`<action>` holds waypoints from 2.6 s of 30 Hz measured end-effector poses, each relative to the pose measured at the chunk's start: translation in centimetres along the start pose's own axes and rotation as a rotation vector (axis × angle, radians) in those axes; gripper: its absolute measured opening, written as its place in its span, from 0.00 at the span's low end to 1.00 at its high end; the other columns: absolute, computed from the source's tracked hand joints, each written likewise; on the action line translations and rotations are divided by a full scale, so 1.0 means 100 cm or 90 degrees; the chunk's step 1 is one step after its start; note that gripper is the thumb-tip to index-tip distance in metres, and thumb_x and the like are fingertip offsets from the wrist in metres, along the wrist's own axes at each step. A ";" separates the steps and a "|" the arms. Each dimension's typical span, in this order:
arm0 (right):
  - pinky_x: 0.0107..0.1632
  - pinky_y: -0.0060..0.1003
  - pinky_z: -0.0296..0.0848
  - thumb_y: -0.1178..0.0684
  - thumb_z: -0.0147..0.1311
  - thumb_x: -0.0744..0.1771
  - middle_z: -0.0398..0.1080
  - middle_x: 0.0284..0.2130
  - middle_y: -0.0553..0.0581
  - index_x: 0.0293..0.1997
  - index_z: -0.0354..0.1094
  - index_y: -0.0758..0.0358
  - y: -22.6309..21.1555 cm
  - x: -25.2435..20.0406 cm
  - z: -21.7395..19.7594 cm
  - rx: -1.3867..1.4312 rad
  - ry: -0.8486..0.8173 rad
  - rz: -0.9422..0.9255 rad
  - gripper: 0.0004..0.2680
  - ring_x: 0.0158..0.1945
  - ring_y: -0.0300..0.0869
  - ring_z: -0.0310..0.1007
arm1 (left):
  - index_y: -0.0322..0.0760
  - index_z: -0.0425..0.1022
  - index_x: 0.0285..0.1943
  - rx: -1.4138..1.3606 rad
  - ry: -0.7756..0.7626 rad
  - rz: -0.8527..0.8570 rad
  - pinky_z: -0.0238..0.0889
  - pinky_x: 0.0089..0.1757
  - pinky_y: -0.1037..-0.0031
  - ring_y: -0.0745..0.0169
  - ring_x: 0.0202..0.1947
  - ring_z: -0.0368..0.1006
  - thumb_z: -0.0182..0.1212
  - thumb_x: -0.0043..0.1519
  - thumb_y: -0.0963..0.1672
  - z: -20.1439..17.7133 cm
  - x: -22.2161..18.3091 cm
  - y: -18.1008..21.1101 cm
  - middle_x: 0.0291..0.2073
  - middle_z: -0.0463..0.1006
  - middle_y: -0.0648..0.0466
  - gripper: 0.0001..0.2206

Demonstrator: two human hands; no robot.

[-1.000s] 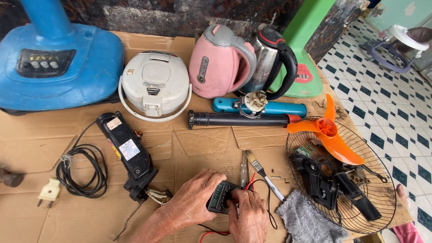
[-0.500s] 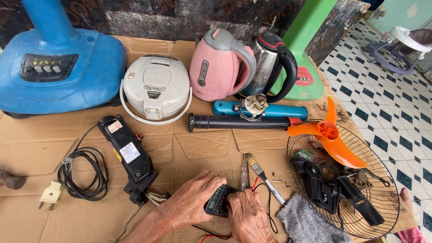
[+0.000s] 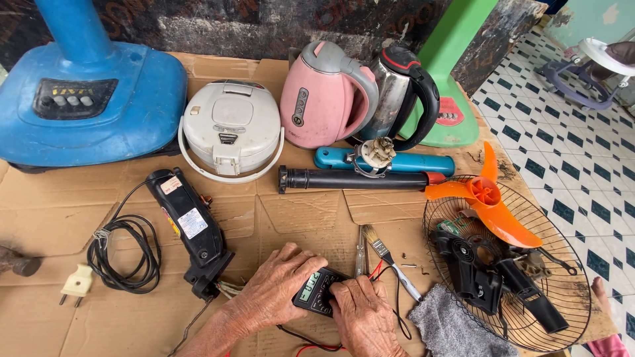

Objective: The person uses a multimeter to test the electrical continuity of a black power tool and its plug. They place the multimeter probes on the exposed wires and the plug prongs, checking for a reading on the multimeter display.

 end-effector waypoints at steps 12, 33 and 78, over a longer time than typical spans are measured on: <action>0.40 0.45 0.62 0.54 0.54 0.64 0.68 0.32 0.50 0.40 0.67 0.54 -0.004 0.009 -0.002 0.008 0.047 0.056 0.04 0.36 0.48 0.65 | 0.43 0.64 0.67 0.011 -0.053 -0.011 0.63 0.47 0.52 0.46 0.52 0.58 0.84 0.41 0.45 0.006 0.007 -0.013 0.58 0.67 0.52 0.43; 0.38 0.42 0.73 0.52 0.61 0.62 0.73 0.37 0.51 0.43 0.69 0.51 -0.059 0.014 0.029 0.133 -0.007 0.131 0.09 0.40 0.43 0.70 | 0.57 0.70 0.52 0.337 0.190 -0.506 0.67 0.18 0.65 0.62 0.25 0.77 0.59 0.57 0.54 0.004 -0.125 0.014 0.33 0.77 0.66 0.15; 0.25 0.53 0.72 0.48 0.53 0.65 0.75 0.33 0.45 0.45 0.63 0.41 -0.112 0.009 0.069 0.219 -0.141 0.311 0.07 0.31 0.52 0.77 | 0.55 0.74 0.55 0.360 0.421 -0.556 0.59 0.18 0.65 0.62 0.21 0.69 0.57 0.64 0.45 0.056 -0.167 0.025 0.29 0.70 0.63 0.11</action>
Point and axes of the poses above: each hand's wrist, its own x-axis towards the middle knuckle, its own z-axis out of the palm, y = z × x, the point moved 2 cm from there along x, towards the middle knuckle
